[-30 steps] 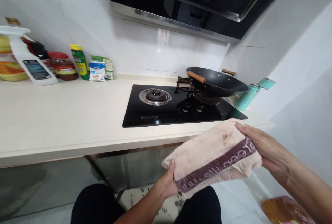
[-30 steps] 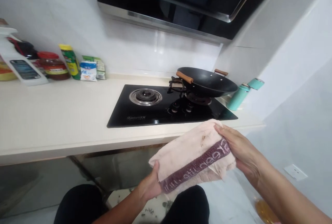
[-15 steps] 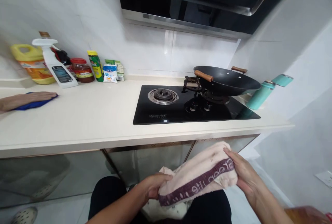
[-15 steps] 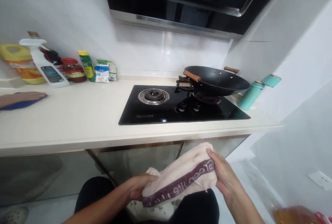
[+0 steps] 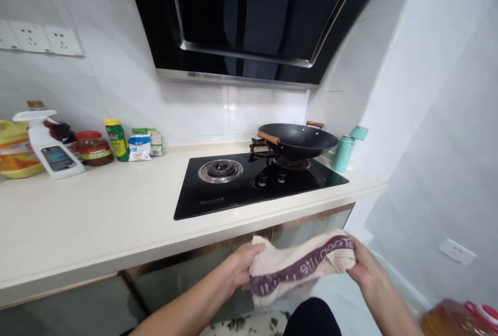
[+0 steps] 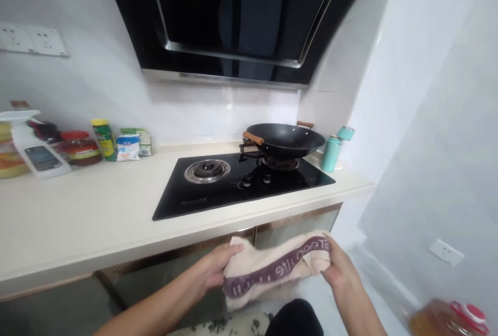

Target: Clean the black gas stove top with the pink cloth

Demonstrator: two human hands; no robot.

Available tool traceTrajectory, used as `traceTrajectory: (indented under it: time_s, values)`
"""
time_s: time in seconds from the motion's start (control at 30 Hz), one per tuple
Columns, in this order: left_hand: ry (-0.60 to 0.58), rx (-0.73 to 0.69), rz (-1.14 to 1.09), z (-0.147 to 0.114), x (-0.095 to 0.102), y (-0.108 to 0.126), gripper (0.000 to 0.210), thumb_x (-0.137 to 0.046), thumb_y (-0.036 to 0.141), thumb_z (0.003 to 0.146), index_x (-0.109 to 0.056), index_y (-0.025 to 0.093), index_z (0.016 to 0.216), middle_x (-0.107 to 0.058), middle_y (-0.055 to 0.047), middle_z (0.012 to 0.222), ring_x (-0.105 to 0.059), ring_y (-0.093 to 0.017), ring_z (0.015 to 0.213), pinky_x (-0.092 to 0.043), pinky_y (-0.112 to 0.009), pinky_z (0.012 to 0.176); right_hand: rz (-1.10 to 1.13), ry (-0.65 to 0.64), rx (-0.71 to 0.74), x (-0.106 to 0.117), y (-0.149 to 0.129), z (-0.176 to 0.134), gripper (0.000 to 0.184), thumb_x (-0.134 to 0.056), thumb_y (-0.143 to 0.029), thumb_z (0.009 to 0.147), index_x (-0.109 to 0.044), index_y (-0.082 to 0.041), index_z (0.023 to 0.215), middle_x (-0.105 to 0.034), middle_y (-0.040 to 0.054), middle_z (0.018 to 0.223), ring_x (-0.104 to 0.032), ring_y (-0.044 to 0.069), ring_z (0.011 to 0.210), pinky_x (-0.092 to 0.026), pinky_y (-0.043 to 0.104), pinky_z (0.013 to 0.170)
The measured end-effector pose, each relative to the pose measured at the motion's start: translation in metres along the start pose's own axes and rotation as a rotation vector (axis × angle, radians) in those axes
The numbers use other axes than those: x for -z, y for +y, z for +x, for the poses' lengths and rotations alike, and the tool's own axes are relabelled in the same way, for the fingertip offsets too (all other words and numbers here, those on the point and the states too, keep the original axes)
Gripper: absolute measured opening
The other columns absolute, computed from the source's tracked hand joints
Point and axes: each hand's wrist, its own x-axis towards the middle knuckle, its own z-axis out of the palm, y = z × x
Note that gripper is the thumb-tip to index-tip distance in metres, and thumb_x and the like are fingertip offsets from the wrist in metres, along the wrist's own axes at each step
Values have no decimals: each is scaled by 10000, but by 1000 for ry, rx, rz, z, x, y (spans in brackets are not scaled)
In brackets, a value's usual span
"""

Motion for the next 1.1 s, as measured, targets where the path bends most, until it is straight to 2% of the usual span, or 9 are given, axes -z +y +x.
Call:
traceTrajectory:
  time_s: [0.1, 0.17, 0.33, 0.43, 0.57, 0.77, 0.9, 1.0, 1.1]
  values:
    - [-120, -373, 97, -20, -43, 53, 456, -813, 375, 792, -683, 167, 1176, -781, -90, 1059, -725, -212, 960, -554, -304, 898, 75, 35, 265, 22, -61, -23, 311, -783, -325, 726, -705, -244, 1015, -778, 6, 944, -738, 226, 871, -591, 376, 912]
    - [-231, -513, 254, -39, -55, 76, 521, -786, 440, 808, -683, 158, 1233, -771, -106, 1113, -712, -229, 987, -541, -327, 917, 47, 68, 437, 41, -76, -45, 396, -802, -344, 699, -710, -254, 1073, -779, 26, 1027, -730, 246, 929, -573, 391, 940]
    - [-253, -592, 767, -51, -30, 80, 357, -640, 401, 885, -755, 178, 1139, -771, -78, 1126, -672, -263, 1079, -512, -357, 962, -372, -151, 192, 63, -2, -62, 401, -776, -427, 682, -701, -228, 1022, -765, 66, 970, -706, 284, 933, -571, 402, 843]
    - [-271, -631, 1085, -40, -2, 68, 308, -522, 289, 919, -798, 206, 1028, -778, -43, 1102, -671, -257, 1070, -503, -352, 983, -657, -291, 165, 50, 64, -35, 290, -717, -450, 677, -660, -234, 863, -732, 31, 893, -673, 237, 838, -551, 332, 703]
    - [-309, -700, 1250, -44, 16, 71, 416, -464, 143, 886, -784, 251, 1128, -754, -26, 1209, -667, -220, 1117, -483, -321, 1030, -673, -237, 173, 26, 106, 9, 261, -637, -437, 650, -567, -253, 821, -551, -57, 583, -519, 160, 529, -435, 282, 505]
    - [-349, -976, 1347, -95, 0, 99, 425, -429, 118, 967, -790, 280, 1124, -624, -54, 1447, -599, -206, 1288, -462, -317, 1076, -350, -119, 268, 9, 85, 17, 330, -614, -459, 741, -467, -291, 983, -561, -69, 663, -541, 157, 606, -463, 288, 613]
    - [-257, -1149, 1357, -103, 13, 115, 374, -431, 293, 1037, -803, 260, 1018, -658, -93, 1394, -658, -217, 1202, -508, -326, 1017, -240, -88, 336, -10, 71, 10, 398, -710, -435, 676, -483, -284, 966, -600, -47, 739, -530, 158, 628, -427, 273, 586]
    - [-188, -1094, 1317, -102, 33, 123, 396, -442, 399, 1035, -800, 244, 970, -709, -101, 1302, -687, -222, 1140, -520, -324, 1002, -301, -102, 381, -27, 60, 13, 314, -655, -325, 689, -520, -274, 967, -530, -70, 661, -450, 136, 567, -353, 250, 541]
    - [-11, -975, 1205, -112, 46, 130, 364, -518, 468, 991, -743, 272, 1199, -684, -85, 1353, -640, -252, 1232, -486, -365, 1076, -336, -107, 467, -42, 41, 20, 281, -600, -303, 716, -517, -276, 983, -531, -72, 703, -437, 128, 590, -338, 239, 553]
